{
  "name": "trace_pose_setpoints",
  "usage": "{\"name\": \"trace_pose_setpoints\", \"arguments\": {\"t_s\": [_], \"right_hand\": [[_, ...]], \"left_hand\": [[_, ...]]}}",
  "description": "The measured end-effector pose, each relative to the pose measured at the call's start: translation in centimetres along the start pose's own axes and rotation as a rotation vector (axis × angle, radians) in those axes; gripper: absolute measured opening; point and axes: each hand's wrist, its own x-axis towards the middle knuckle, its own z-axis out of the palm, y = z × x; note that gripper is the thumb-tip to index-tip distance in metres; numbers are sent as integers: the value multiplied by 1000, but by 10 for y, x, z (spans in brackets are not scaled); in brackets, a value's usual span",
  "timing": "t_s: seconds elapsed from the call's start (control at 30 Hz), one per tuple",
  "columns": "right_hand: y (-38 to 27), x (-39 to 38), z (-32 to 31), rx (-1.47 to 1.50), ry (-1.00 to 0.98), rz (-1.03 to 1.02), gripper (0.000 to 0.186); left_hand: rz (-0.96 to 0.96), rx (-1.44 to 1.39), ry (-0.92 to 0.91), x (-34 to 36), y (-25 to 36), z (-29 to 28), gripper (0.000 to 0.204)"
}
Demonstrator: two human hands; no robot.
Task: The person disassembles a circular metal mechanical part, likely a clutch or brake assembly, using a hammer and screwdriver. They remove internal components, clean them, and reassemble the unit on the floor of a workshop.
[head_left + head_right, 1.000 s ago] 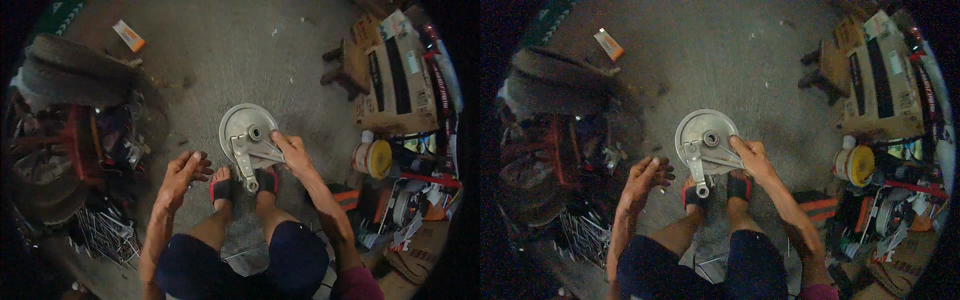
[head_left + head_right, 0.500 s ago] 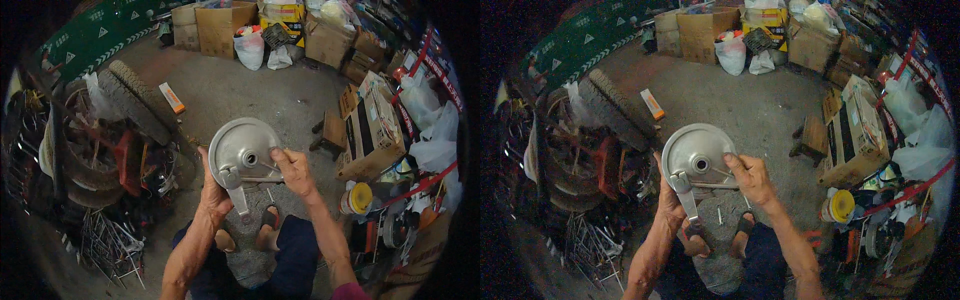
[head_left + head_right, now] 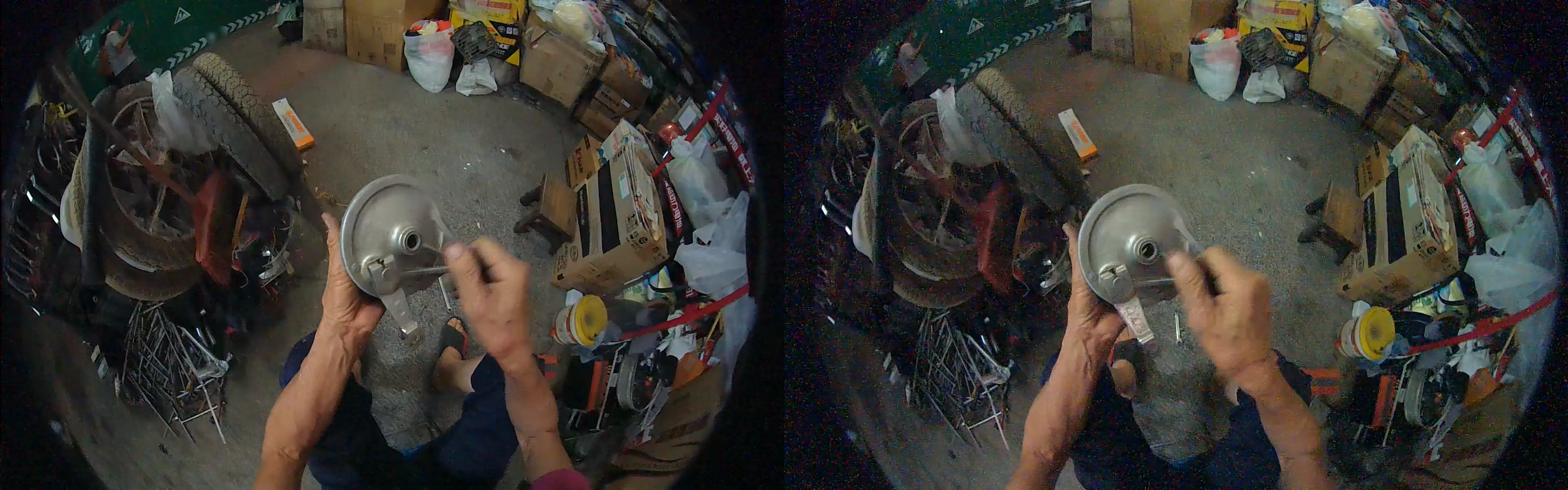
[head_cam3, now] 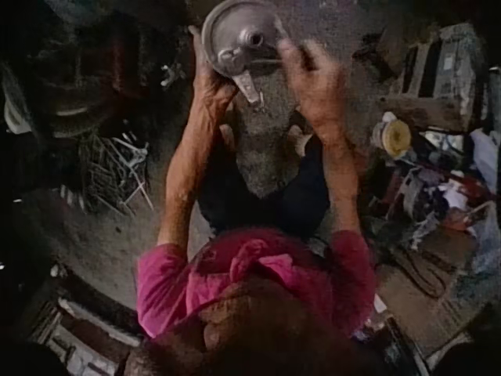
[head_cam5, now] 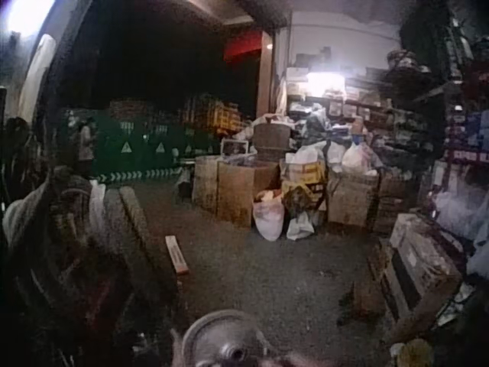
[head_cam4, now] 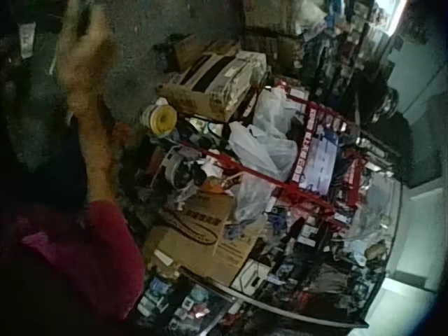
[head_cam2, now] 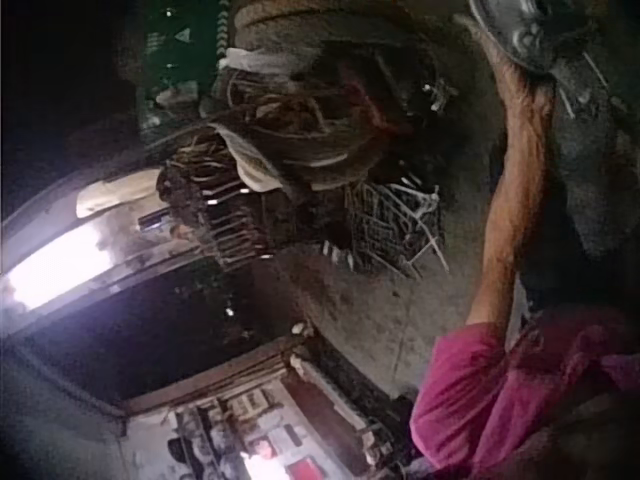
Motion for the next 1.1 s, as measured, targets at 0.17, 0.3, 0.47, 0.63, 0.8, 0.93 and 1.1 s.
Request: {"name": "trace_pose_setpoints", "arguments": {"t_s": [0.17,0.3,0.47,0.63,0.8,0.93,1.1], "right_hand": [[25,-20,36,532,-326,134,39],[19,-21,40,784,-415,326,44],[20,-22,38,809,-390,420,47],[14,-19,37,851,-387,588,47],[13,-18,35,960,-436,657,50],[12,-17,35,994,-431,712,48],[24,-20,40,1022,-435,704,50]], "left_hand": [[-2,61,-13,5,-10,5,82],[-115,25,4,10,-14,-12,82],[-101,160,67,14,-24,-22,85],[-194,265,66,6,-19,-22,78],[-142,72,128,8,-22,-7,75],[-128,31,84,9,-22,-1,76],[-124,-10,63,12,-27,-5,70]]}}
